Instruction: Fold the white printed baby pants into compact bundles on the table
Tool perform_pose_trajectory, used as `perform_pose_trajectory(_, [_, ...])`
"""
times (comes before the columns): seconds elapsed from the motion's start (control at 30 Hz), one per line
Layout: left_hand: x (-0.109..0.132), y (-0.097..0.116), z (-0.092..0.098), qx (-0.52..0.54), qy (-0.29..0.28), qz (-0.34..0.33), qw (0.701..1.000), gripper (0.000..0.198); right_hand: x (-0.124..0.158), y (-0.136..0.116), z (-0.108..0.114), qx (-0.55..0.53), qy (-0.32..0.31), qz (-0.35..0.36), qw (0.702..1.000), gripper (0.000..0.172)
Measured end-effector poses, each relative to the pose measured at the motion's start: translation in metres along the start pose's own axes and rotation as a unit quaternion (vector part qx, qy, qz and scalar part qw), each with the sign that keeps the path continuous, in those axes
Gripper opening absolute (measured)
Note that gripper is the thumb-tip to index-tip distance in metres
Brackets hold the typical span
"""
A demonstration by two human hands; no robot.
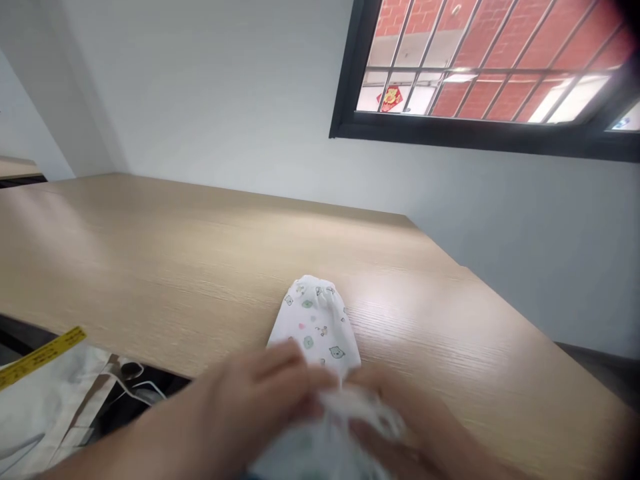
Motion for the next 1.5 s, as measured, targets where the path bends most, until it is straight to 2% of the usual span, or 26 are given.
perform_pose_trajectory(0.03, [-0.018,-0.009,0.004,-0.017,0.018,0.006,1.000,0.025,-0.019,0.003,0.009,-0.003,0.011,-0.023,1.000,0.022])
perform_pose_trajectory(0.1, [-0.058,-0.036,0.010,-0.069,0.044,0.003,0.997,0.024,-0.059,0.015,0.023,-0.003,0.041,-0.021,0.999,0.024])
perform_pose_trajectory(0.2, [-0.107,-0.088,0.007,-0.121,0.035,0.048,0.991,0.026,-0.109,0.048,0.025,0.002,0.090,-0.075,0.993,0.024])
perform_pose_trajectory(0.3, [-0.126,-0.134,-0.006,-0.119,0.021,0.070,0.990,0.028,-0.133,0.080,0.012,-0.020,0.105,-0.116,0.987,0.017])
perform_pose_trajectory(0.4, [-0.121,-0.156,-0.019,-0.109,0.024,0.067,0.991,0.032,-0.137,0.096,0.002,-0.040,0.109,-0.100,0.988,0.018])
perform_pose_trajectory(0.53, [-0.112,-0.159,-0.027,-0.117,0.060,0.054,0.990,0.032,-0.136,0.101,-0.002,-0.046,0.114,-0.075,0.990,0.019])
perform_pose_trajectory(0.63, [-0.111,-0.152,-0.028,-0.145,0.118,0.050,0.981,0.033,-0.135,0.102,0.001,-0.029,0.172,-0.056,0.983,0.024])
perform_pose_trajectory(0.67, [-0.111,-0.148,-0.027,-0.153,0.137,0.043,0.978,0.034,-0.134,0.101,0.003,-0.013,0.202,-0.030,0.979,0.024])
perform_pose_trajectory(0.73, [-0.109,-0.138,-0.025,-0.157,0.148,0.009,0.976,0.036,-0.129,0.093,0.006,0.024,0.237,0.075,0.968,0.020])
perform_pose_trajectory(0.77, [-0.108,-0.132,-0.024,-0.155,0.137,-0.017,0.978,0.036,-0.124,0.087,0.007,0.040,0.224,0.144,0.963,0.019])
perform_pose_trajectory(0.83, [-0.106,-0.120,-0.025,-0.140,0.070,-0.082,0.984,0.035,-0.114,0.070,0.005,0.067,0.129,0.248,0.958,0.025])
perform_pose_trajectory(0.93, [-0.106,-0.115,-0.029,-0.118,-0.082,-0.143,0.979,0.037,-0.095,0.044,-0.006,0.118,-0.072,0.279,0.950,0.032])
perform_pose_trajectory(1.0, [-0.110,-0.122,-0.030,-0.135,-0.131,-0.120,0.975,0.038,-0.084,0.031,-0.013,0.156,-0.162,0.274,0.935,0.046])
perform_pose_trajectory(1.1, [-0.117,-0.143,-0.026,-0.188,-0.099,-0.019,0.977,0.039,-0.071,0.018,-0.021,0.167,-0.221,0.276,0.920,0.064])
perform_pose_trajectory(1.17, [-0.119,-0.156,-0.021,-0.202,-0.068,0.039,0.976,0.042,-0.063,0.012,-0.022,0.147,-0.235,0.284,0.918,0.066])
perform_pose_trajectory(1.27, [-0.119,-0.167,-0.019,-0.203,-0.039,0.076,0.975,0.045,-0.052,0.004,-0.023,0.118,-0.251,0.306,0.910,0.064])
perform_pose_trajectory(1.4, [-0.117,-0.161,-0.021,-0.214,0.004,0.081,0.973,0.043,-0.042,-0.007,-0.021,0.053,-0.285,0.361,0.886,0.049])
perform_pose_trajectory(1.47, [-0.112,-0.149,-0.020,-0.223,0.027,0.067,0.972,0.043,-0.044,-0.006,-0.016,0.016,-0.256,0.369,0.893,0.042])
perform_pose_trajectory(1.5, [-0.108,-0.141,-0.019,-0.226,0.034,0.056,0.972,0.043,-0.046,-0.003,-0.013,0.007,-0.221,0.361,0.906,0.039])
Point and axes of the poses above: each hand's wrist, its own x-axis away from the middle knuckle, its own z-axis out of the back of the hand, y = z × x, the point moved 1 cm from there along -x, towards the middle knuckle, and after that the axes turned 4 degrees about x, right-handed, at the moved point
